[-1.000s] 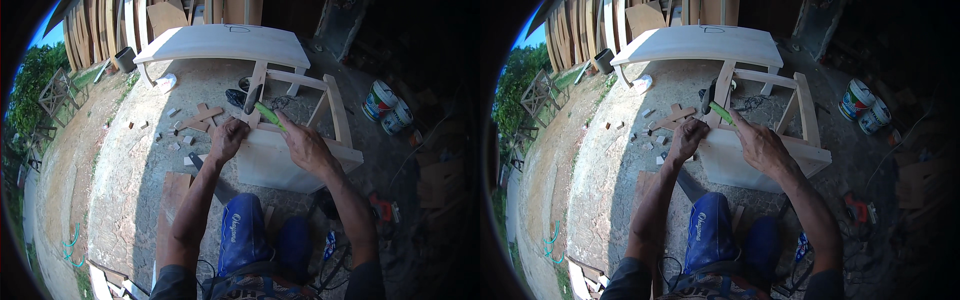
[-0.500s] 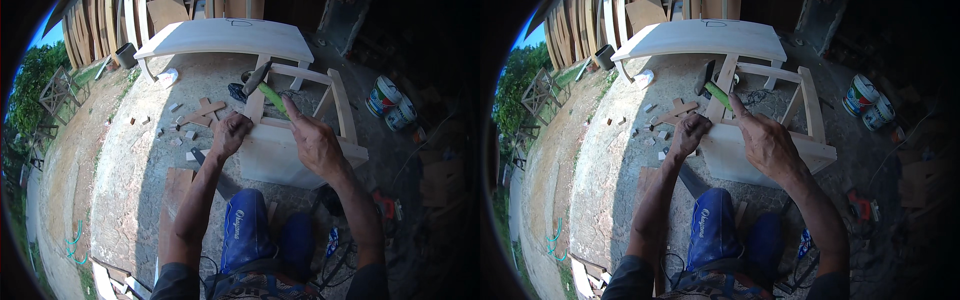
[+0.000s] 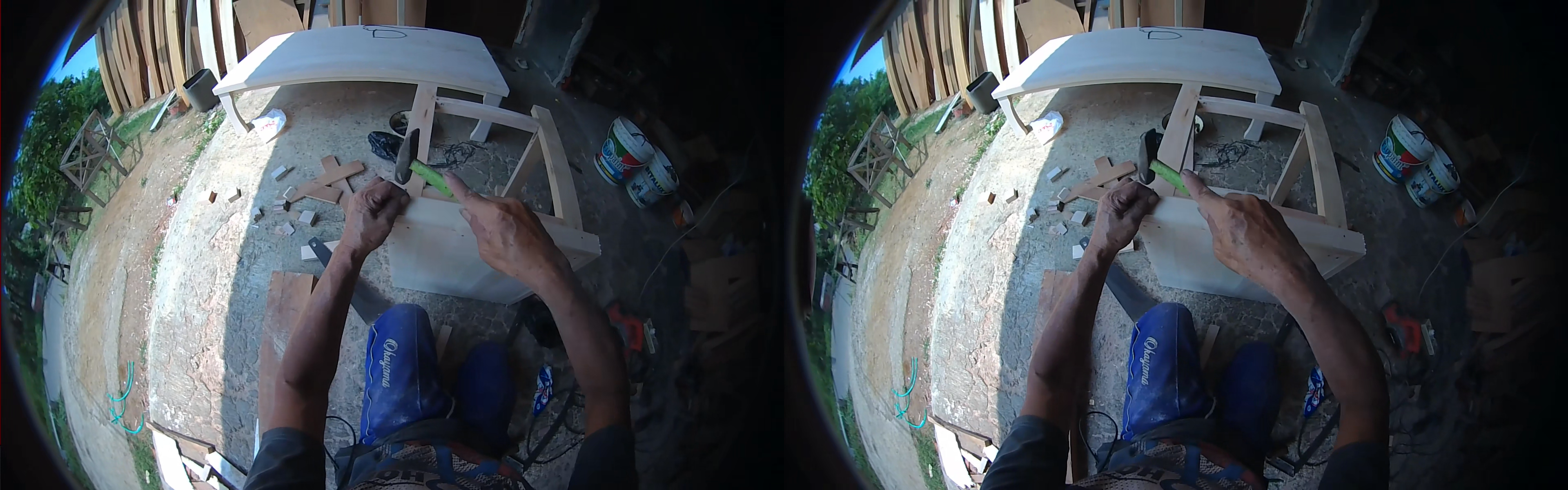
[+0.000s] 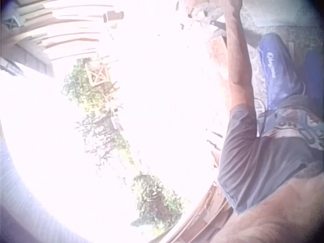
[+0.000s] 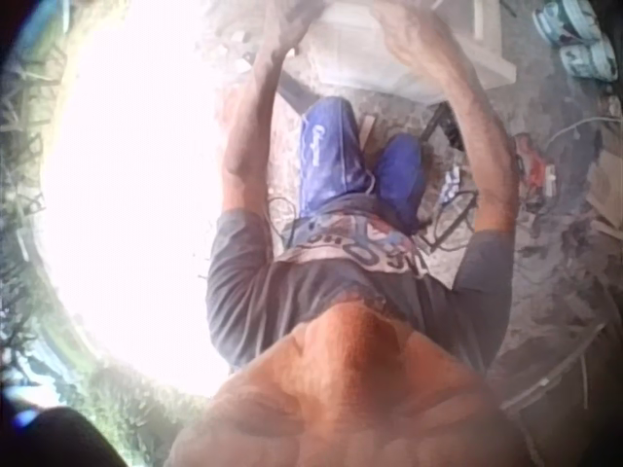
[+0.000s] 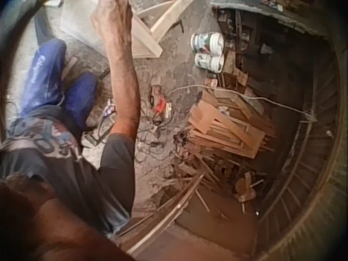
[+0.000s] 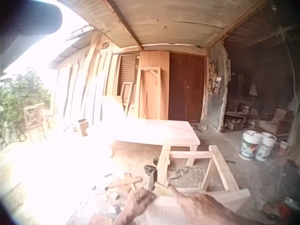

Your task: The person assembles a wooden furniture frame by hammering nails into joints, measuring and marking wood pieces with a square and pencil, and fitting components together. They handle nails, a hammer, a square, and wooden planks throughout the process.

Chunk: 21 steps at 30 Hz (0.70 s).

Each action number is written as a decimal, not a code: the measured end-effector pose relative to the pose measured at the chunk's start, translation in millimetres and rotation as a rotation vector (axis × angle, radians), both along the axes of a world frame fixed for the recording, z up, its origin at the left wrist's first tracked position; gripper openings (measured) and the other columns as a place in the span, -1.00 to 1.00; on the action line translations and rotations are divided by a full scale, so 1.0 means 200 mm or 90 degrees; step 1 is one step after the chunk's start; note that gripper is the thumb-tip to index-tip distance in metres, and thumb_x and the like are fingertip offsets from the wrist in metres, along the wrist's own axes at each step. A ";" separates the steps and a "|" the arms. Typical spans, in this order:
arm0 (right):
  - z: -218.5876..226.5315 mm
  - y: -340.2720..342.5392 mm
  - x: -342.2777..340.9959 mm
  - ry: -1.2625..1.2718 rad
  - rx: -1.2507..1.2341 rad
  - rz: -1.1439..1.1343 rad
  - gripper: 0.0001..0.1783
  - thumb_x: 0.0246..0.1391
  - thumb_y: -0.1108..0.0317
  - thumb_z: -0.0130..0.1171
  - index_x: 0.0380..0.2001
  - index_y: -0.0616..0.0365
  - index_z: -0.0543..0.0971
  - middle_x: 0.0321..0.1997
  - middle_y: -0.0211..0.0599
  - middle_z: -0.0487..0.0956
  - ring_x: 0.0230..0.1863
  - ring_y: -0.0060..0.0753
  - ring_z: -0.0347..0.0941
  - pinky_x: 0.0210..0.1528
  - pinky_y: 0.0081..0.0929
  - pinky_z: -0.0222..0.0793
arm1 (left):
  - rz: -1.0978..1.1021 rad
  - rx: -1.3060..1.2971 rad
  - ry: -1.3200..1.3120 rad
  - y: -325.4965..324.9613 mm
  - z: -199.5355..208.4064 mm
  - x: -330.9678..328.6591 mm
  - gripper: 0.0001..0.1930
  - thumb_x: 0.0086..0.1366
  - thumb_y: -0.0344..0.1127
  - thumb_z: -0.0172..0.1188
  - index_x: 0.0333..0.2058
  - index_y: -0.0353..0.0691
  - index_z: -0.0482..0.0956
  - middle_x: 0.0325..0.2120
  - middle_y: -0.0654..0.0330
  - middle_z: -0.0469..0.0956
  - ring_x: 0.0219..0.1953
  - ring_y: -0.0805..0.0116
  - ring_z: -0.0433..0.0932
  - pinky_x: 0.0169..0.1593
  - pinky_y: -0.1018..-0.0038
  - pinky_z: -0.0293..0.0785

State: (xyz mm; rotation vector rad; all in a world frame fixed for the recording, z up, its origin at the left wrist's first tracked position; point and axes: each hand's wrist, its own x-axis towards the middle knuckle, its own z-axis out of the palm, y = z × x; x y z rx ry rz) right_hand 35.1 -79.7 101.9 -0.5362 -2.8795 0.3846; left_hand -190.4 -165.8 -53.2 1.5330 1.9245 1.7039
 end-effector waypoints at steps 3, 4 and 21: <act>0.00 -0.03 0.03 0.153 0.005 0.019 -0.28 0.25 0.53 0.03 0.46 0.01 0.18 -0.24 0.10 0.66 -0.23 0.01 0.67 -0.11 -0.06 0.60 | -0.010 0.005 -0.004 0.01 -0.01 -0.01 -0.88 0.32 -0.34 0.29 -0.36 -0.26 0.65 -0.42 0.24 0.58 -0.33 0.46 0.53 -0.20 0.45 0.45; -0.03 -0.01 0.03 0.132 0.020 0.015 -0.29 0.25 0.53 0.03 0.46 0.01 0.18 -0.24 0.10 0.66 -0.24 0.01 0.67 -0.12 -0.06 0.60 | -0.015 0.003 -0.003 0.02 0.00 0.00 -0.88 0.32 -0.34 0.29 -0.36 -0.26 0.65 -0.43 0.25 0.58 -0.33 0.46 0.53 -0.19 0.46 0.45; -0.16 0.05 0.16 0.186 -0.069 0.007 -0.33 0.31 0.46 0.05 0.46 -0.08 0.20 -0.09 0.17 0.63 -0.09 0.17 0.62 -0.05 -0.01 0.53 | -0.075 -0.327 0.395 -0.18 0.16 -0.15 -0.42 0.35 -0.06 0.19 0.28 -0.13 0.35 -0.08 -0.07 0.53 -0.10 -0.13 0.59 -0.07 0.04 0.50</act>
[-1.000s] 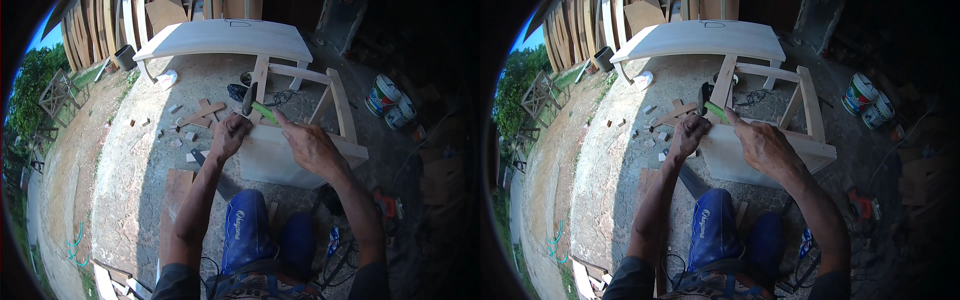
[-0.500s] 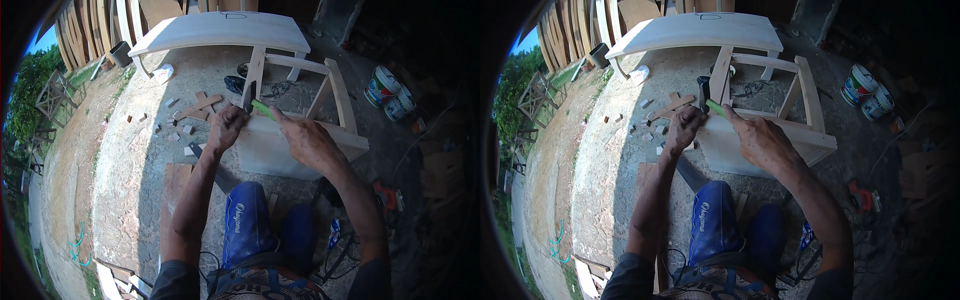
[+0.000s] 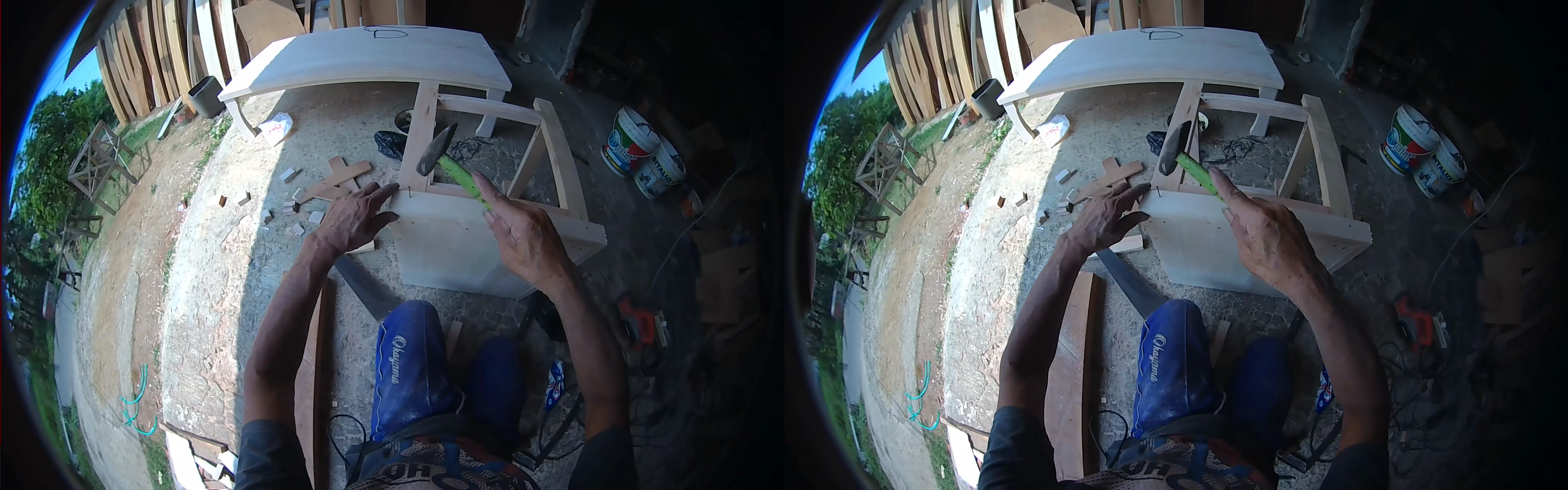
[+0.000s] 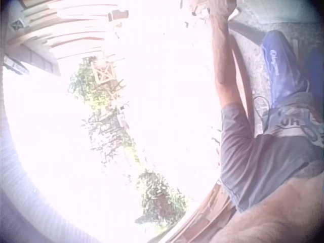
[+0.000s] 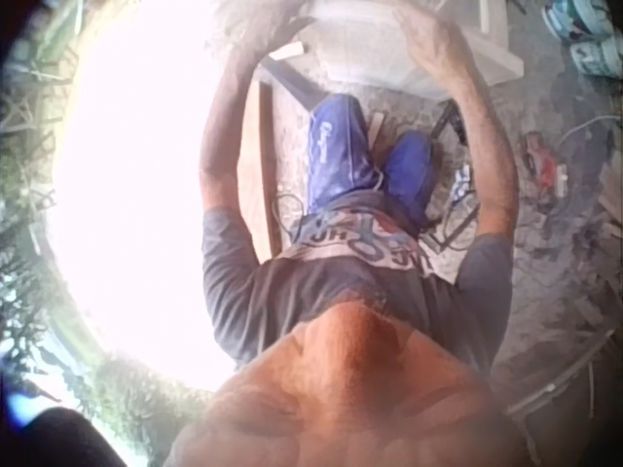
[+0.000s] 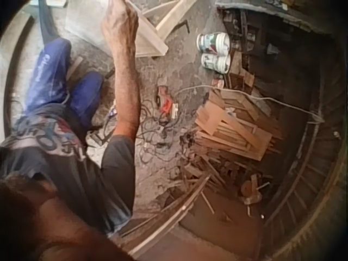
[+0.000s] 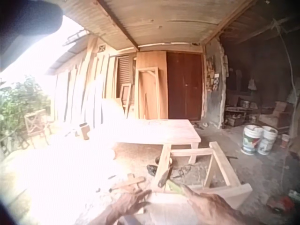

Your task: The person assembles a wooden furniture frame by hammering nails into joints, measuring and marking wood pieces with a square and pencil, and fitting components together. They handle nails, a hammer, a square, and wooden planks throughout the process.

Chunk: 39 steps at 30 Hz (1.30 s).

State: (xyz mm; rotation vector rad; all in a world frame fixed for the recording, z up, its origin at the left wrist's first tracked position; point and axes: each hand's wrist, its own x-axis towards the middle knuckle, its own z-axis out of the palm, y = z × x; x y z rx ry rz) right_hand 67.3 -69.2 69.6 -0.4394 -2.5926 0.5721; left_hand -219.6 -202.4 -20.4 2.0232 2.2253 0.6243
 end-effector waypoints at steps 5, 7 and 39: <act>-0.03 0.01 -0.01 -0.011 -0.006 -0.001 -0.32 0.32 0.44 0.06 0.46 -0.10 0.19 -0.10 0.18 0.64 -0.08 0.16 0.63 -0.05 -0.04 0.55 | -0.008 -0.007 0.055 0.00 -0.04 0.00 -0.40 0.37 -0.06 0.17 0.29 -0.15 0.27 -0.06 -0.08 0.51 -0.11 -0.16 0.59 -0.10 0.02 0.52; -0.03 0.00 -0.01 -0.021 -0.013 -0.004 -0.31 0.31 0.45 0.06 0.47 -0.11 0.19 -0.09 0.17 0.64 -0.08 0.15 0.63 -0.05 -0.04 0.56 | -0.018 -0.009 0.065 0.01 -0.02 0.00 -0.41 0.37 -0.07 0.16 0.27 -0.19 0.27 -0.07 -0.08 0.50 -0.12 -0.15 0.59 -0.12 0.02 0.52; -0.23 0.10 -0.01 -0.198 0.501 0.193 -0.39 0.25 0.33 0.08 0.28 -0.66 0.44 -0.41 -0.35 0.44 -0.39 -0.35 0.58 -0.36 -0.36 0.64 | -0.062 0.017 0.121 0.03 -0.03 0.01 -0.41 0.32 -0.20 0.23 0.24 -0.23 0.24 -0.19 -0.05 0.45 -0.22 -0.11 0.58 -0.28 0.08 0.49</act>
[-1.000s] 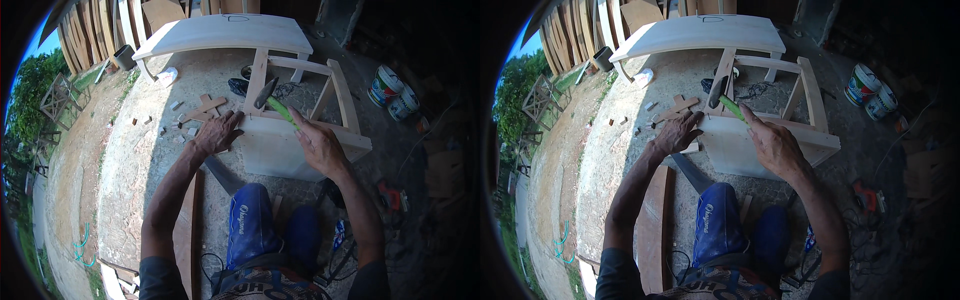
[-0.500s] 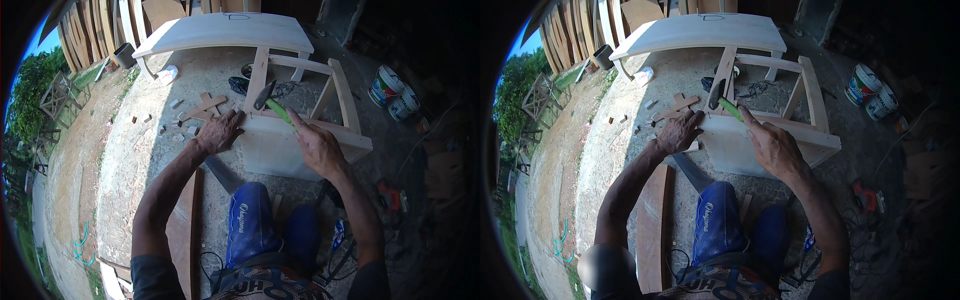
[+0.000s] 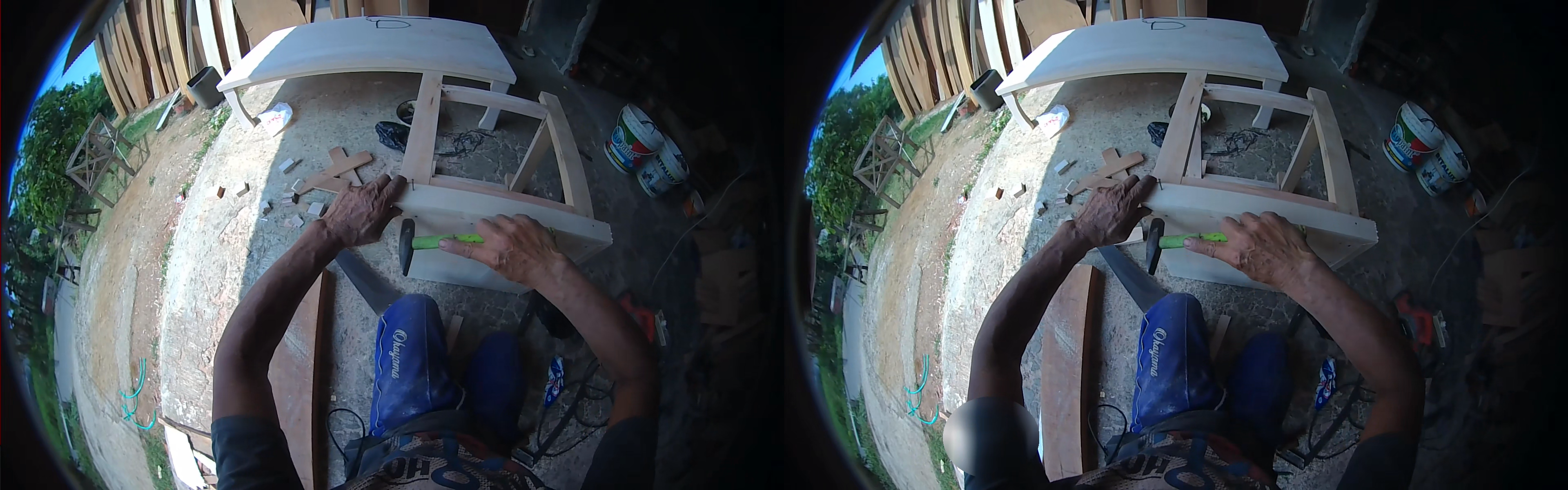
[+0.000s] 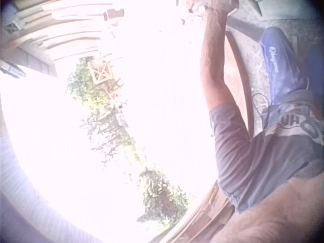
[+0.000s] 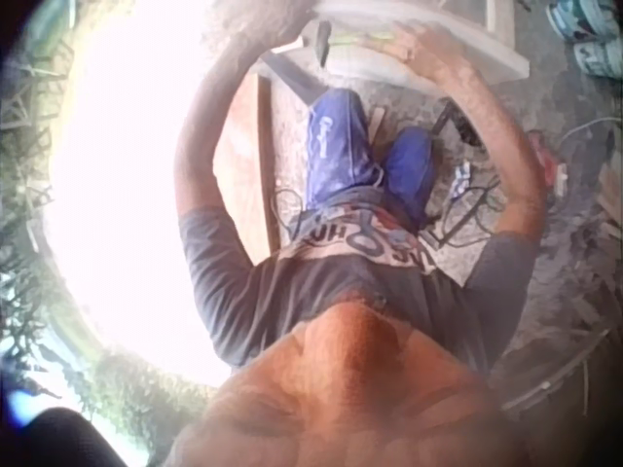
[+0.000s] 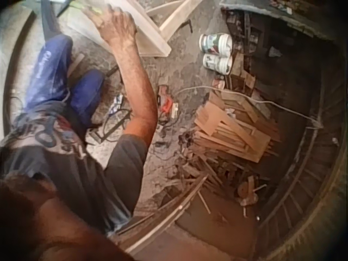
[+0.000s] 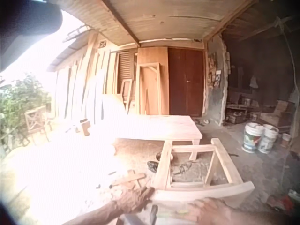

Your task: The person assembles a wooden furniture frame by hammering nails into joints, measuring and marking wood pieces with a square and pencil, and fitting components together. They handle nails, a hammer, a square, and wooden planks throughout the process.

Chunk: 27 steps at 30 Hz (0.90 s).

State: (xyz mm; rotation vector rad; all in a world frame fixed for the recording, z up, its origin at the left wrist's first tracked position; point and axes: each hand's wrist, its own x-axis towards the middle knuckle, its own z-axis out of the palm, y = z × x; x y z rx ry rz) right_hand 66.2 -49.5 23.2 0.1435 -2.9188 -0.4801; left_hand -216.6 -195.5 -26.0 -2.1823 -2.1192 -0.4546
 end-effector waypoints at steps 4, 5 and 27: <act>-0.01 0.00 -0.02 -0.014 0.002 -0.009 -0.42 0.26 0.33 0.05 0.26 -0.65 0.47 -0.39 -0.35 0.45 -0.41 -0.35 0.58 -0.41 -0.37 0.63 | -0.007 0.021 -0.012 -0.01 0.00 0.00 -0.42 0.32 -0.20 0.23 0.23 -0.21 0.24 -0.20 -0.04 0.44 -0.23 -0.11 0.57 -0.27 0.09 0.49; -0.01 0.00 -0.02 -0.010 0.010 -0.005 -0.43 0.26 0.33 0.05 0.26 -0.64 0.47 -0.39 -0.35 0.45 -0.42 -0.36 0.58 -0.42 -0.37 0.62 | -0.006 0.015 -0.005 0.00 0.00 -0.01 -0.43 0.32 -0.20 0.23 0.22 -0.20 0.24 -0.20 -0.04 0.44 -0.23 -0.11 0.57 -0.27 0.09 0.49; 0.07 -0.15 0.07 0.062 -0.376 -0.094 -0.36 0.24 0.56 0.07 0.36 -0.17 0.41 -0.31 -0.14 0.57 -0.23 -0.14 0.65 -0.19 -0.28 0.62 | -0.019 0.007 -0.213 -0.01 -0.01 -0.04 -0.40 0.45 0.03 0.04 0.29 -0.24 0.29 -0.09 -0.11 0.54 -0.09 -0.10 0.60 -0.06 0.16 0.52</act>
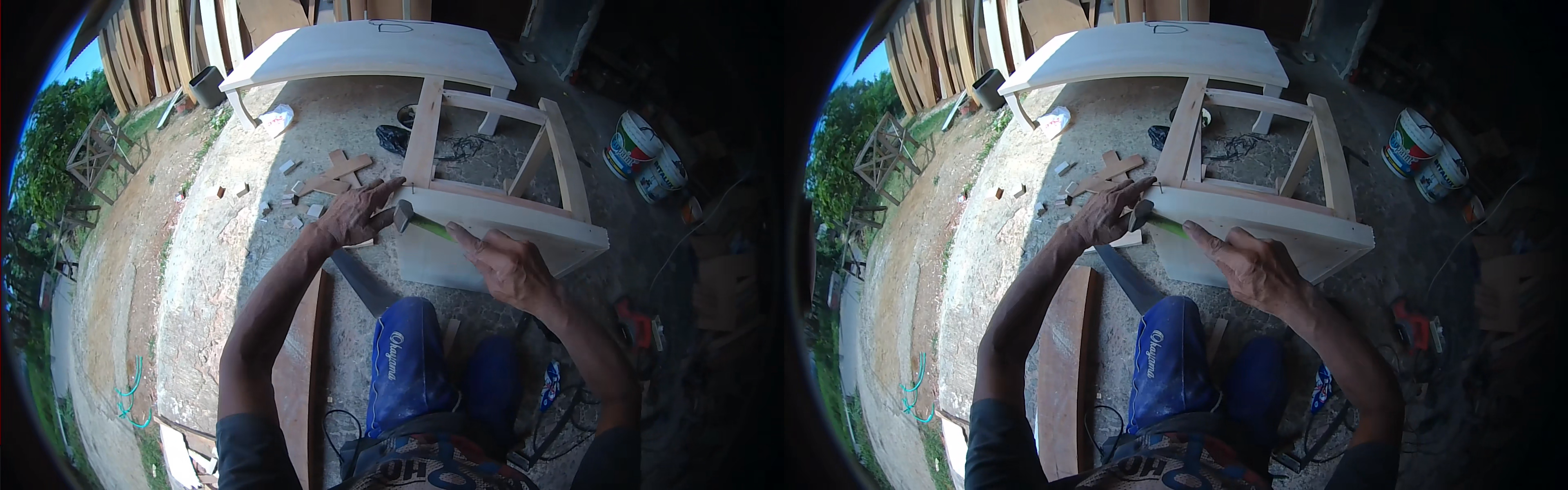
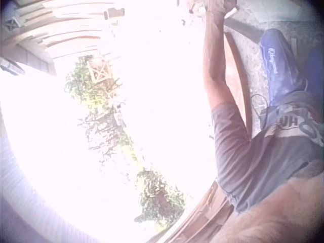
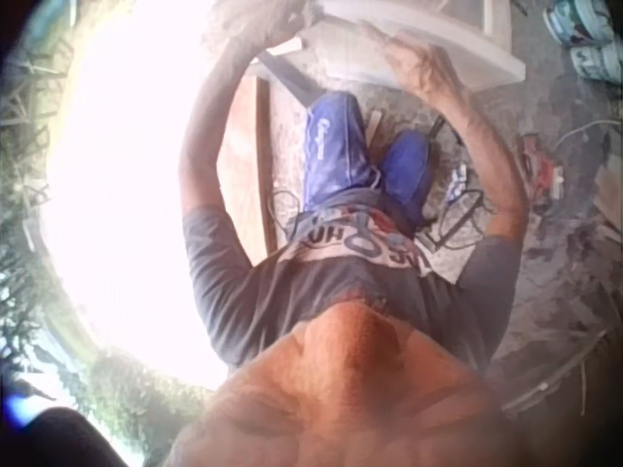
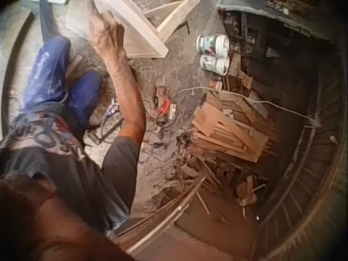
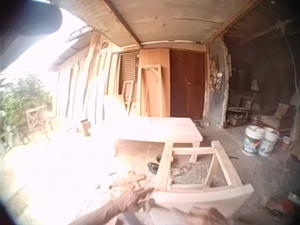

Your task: The person assembles a wooden furniture frame by hammering nails into joints, measuring and marking wood pieces with a square and pencil, and fitting components together. They handle nails, a hammer, a square, and wooden planks throughout the process.

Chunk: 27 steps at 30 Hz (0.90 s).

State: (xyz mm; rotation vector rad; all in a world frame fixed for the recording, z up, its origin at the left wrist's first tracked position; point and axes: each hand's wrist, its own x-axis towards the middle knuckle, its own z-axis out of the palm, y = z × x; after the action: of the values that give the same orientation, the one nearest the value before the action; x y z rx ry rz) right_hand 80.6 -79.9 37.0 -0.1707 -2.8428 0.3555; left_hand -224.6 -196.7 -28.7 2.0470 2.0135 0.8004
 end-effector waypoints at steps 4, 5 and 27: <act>0.06 -0.02 -0.06 0.171 -0.163 -0.019 -0.36 0.31 0.51 0.04 0.44 0.03 0.24 -0.28 0.05 0.60 -0.23 0.03 0.64 -0.16 -0.10 0.54 | 0.122 0.092 -0.298 0.04 -0.12 0.06 -0.31 0.51 0.23 -0.20 0.19 -0.34 0.43 -0.14 -0.17 0.58 -0.11 -0.13 0.59 0.04 0.16 0.45; 0.08 -0.03 -0.06 0.199 -0.194 -0.025 -0.35 0.33 0.50 0.02 0.45 0.07 0.20 -0.25 0.11 0.61 -0.21 0.09 0.63 -0.14 -0.06 0.52 | 0.170 0.060 -0.381 0.05 -0.12 0.09 -0.30 0.50 0.24 -0.20 0.15 -0.36 0.46 -0.16 -0.18 0.59 -0.12 -0.13 0.59 0.05 0.15 0.44; 0.36 0.00 -0.22 0.345 -0.080 -0.018 -0.34 0.33 0.50 0.01 0.47 -0.04 0.19 -0.02 0.21 0.62 0.00 0.16 0.62 0.00 -0.17 0.59 | 0.270 0.043 -0.560 0.12 -0.23 0.14 -0.29 0.42 0.25 -0.12 -0.37 -0.46 0.54 -0.52 0.16 0.46 -0.36 0.31 0.38 -0.20 0.33 0.33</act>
State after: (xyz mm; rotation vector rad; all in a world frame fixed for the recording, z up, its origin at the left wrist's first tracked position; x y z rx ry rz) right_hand 35.8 -79.0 108.4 -0.1156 -2.2835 0.4893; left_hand -197.0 -173.3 -75.6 0.9553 1.8543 1.5127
